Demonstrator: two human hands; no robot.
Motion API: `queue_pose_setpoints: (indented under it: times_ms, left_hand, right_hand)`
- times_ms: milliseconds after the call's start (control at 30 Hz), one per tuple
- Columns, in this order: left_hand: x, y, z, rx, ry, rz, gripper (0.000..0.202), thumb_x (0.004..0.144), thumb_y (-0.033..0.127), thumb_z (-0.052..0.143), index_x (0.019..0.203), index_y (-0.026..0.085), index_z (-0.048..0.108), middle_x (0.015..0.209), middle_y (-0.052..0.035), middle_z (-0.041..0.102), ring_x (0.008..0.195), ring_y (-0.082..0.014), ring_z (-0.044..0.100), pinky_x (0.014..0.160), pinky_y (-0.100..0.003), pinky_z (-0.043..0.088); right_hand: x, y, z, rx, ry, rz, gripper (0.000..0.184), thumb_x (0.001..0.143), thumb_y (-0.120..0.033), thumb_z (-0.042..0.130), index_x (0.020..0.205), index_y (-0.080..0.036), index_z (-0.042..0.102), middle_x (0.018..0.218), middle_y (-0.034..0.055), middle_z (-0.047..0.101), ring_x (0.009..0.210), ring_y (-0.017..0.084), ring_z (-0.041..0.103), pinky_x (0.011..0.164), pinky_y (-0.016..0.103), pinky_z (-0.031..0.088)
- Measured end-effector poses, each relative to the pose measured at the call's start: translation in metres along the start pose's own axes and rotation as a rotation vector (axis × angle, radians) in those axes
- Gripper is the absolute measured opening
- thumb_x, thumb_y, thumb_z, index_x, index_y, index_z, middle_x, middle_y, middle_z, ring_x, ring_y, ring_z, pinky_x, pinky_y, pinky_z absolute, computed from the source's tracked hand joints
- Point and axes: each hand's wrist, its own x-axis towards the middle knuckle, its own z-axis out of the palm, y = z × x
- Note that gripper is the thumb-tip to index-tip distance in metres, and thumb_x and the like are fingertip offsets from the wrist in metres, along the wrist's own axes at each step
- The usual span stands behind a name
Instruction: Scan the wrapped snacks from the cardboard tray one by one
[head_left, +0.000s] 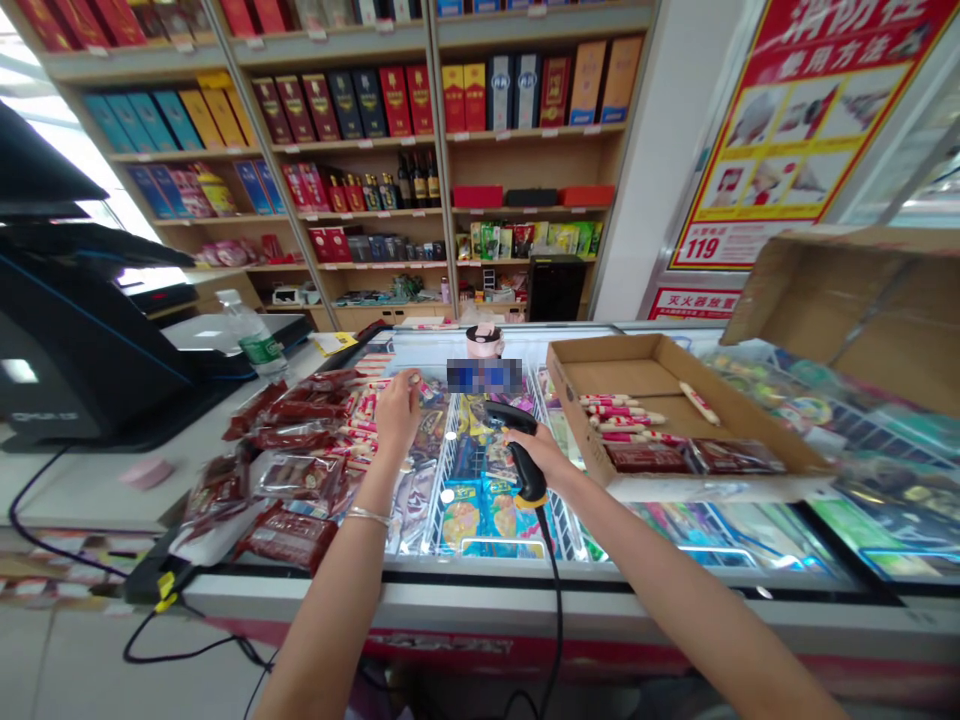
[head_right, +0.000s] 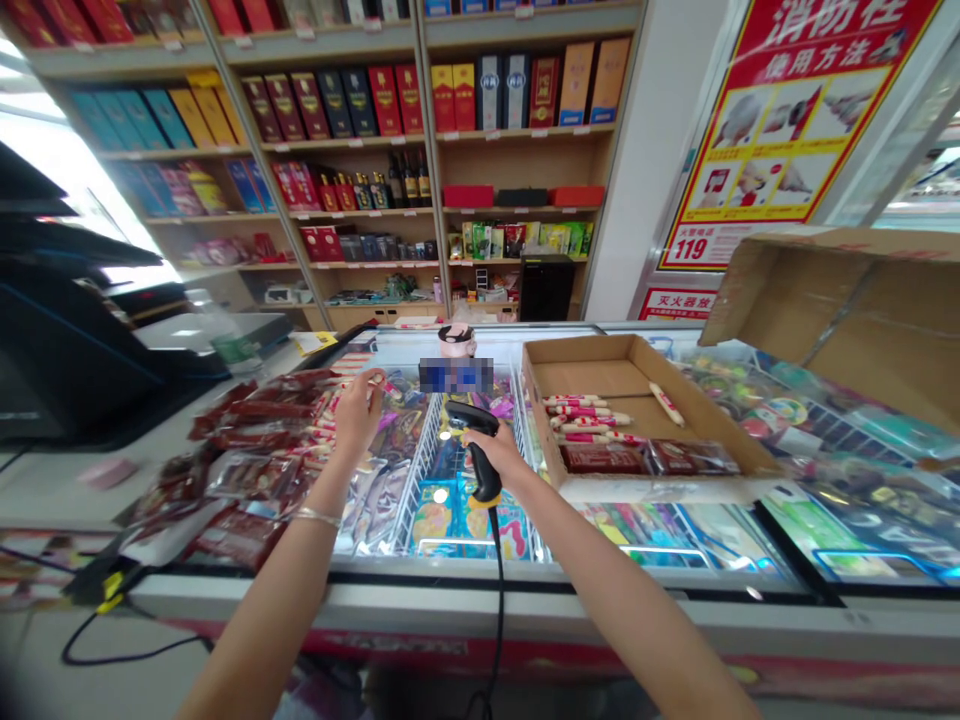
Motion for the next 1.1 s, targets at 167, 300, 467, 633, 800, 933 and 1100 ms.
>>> queue_pose_setpoints:
  times_ms: [167,300,467,633,800,933,1100]
  left_hand:
    - [-0.003,0.003,-0.001,-0.12,0.104,-0.017,0.026,0.09,0.029,0.038,0.108,0.018,0.053,0.104,-0.0072,0.063,0.096,-0.0182,0.06,0.087,-0.03,0.043]
    - [-0.002,0.023,-0.001,-0.254,0.188,-0.013,0.021,0.089,0.032,0.042,0.099,0.019,0.054,0.102,-0.0072,0.062,0.095,-0.0162,0.059,0.088,-0.029,0.045]
    - [-0.01,0.085,0.02,-0.646,-0.001,0.002,0.015,0.085,0.034,0.051,0.089,0.019,0.051,0.098,-0.0063,0.064,0.09,-0.016,0.063,0.079,-0.028,0.05]
    - [-0.031,0.159,0.058,-0.863,-0.272,0.142,0.007,0.081,0.025,0.056,0.084,0.019,0.053,0.094,-0.0061,0.066,0.086,-0.0166,0.065,0.076,-0.028,0.051]
    - [-0.035,0.186,0.087,-0.838,-0.264,0.201,0.019,0.083,0.017,0.048,0.1,0.02,0.058,0.104,-0.0068,0.066,0.098,-0.0176,0.062,0.089,-0.033,0.046]
    - [-0.022,0.157,0.084,-0.741,-0.151,0.195,0.022,0.084,0.016,0.042,0.098,0.019,0.06,0.108,-0.0075,0.064,0.104,-0.0175,0.058,0.093,-0.033,0.043]
    - [0.01,0.079,0.04,-0.325,-0.081,0.016,0.026,0.083,0.015,0.037,0.095,0.02,0.059,0.101,-0.0062,0.063,0.091,-0.0171,0.059,0.084,-0.031,0.045]
  right_hand:
    - [-0.026,-0.038,-0.006,0.026,-0.089,-0.172,0.04,0.061,-0.026,0.073,0.093,-0.018,0.05,0.06,-0.0027,0.059,0.041,0.012,0.055,0.037,0.02,0.043]
    - [-0.059,-0.084,-0.056,0.051,0.03,-0.363,0.037,0.06,-0.029,0.075,0.088,-0.016,0.053,0.062,-0.0006,0.061,0.043,0.011,0.056,0.04,0.019,0.045]
    - [-0.085,-0.122,-0.168,-0.061,0.414,-0.419,0.027,0.062,-0.019,0.071,0.085,-0.014,0.057,0.066,0.0044,0.064,0.042,0.012,0.057,0.038,0.021,0.046]
    - [-0.096,-0.126,-0.252,-0.098,0.618,-0.33,0.012,0.07,-0.011,0.066,0.08,-0.012,0.061,0.064,0.011,0.063,0.049,0.013,0.06,0.047,0.02,0.048]
    - [-0.102,-0.104,-0.283,-0.081,0.717,-0.174,0.008,0.07,-0.018,0.067,0.068,-0.014,0.061,0.065,0.0109,0.063,0.042,0.011,0.055,0.037,0.019,0.039]
    - [-0.1,-0.097,-0.289,-0.052,0.697,-0.177,0.01,0.068,-0.021,0.07,0.069,-0.016,0.062,0.068,0.0098,0.064,0.043,0.013,0.056,0.034,0.02,0.038]
    - [-0.094,-0.118,-0.257,-0.015,0.676,-0.278,0.006,0.069,-0.015,0.066,0.074,-0.017,0.063,0.065,0.0052,0.064,0.046,0.011,0.057,0.04,0.02,0.045]
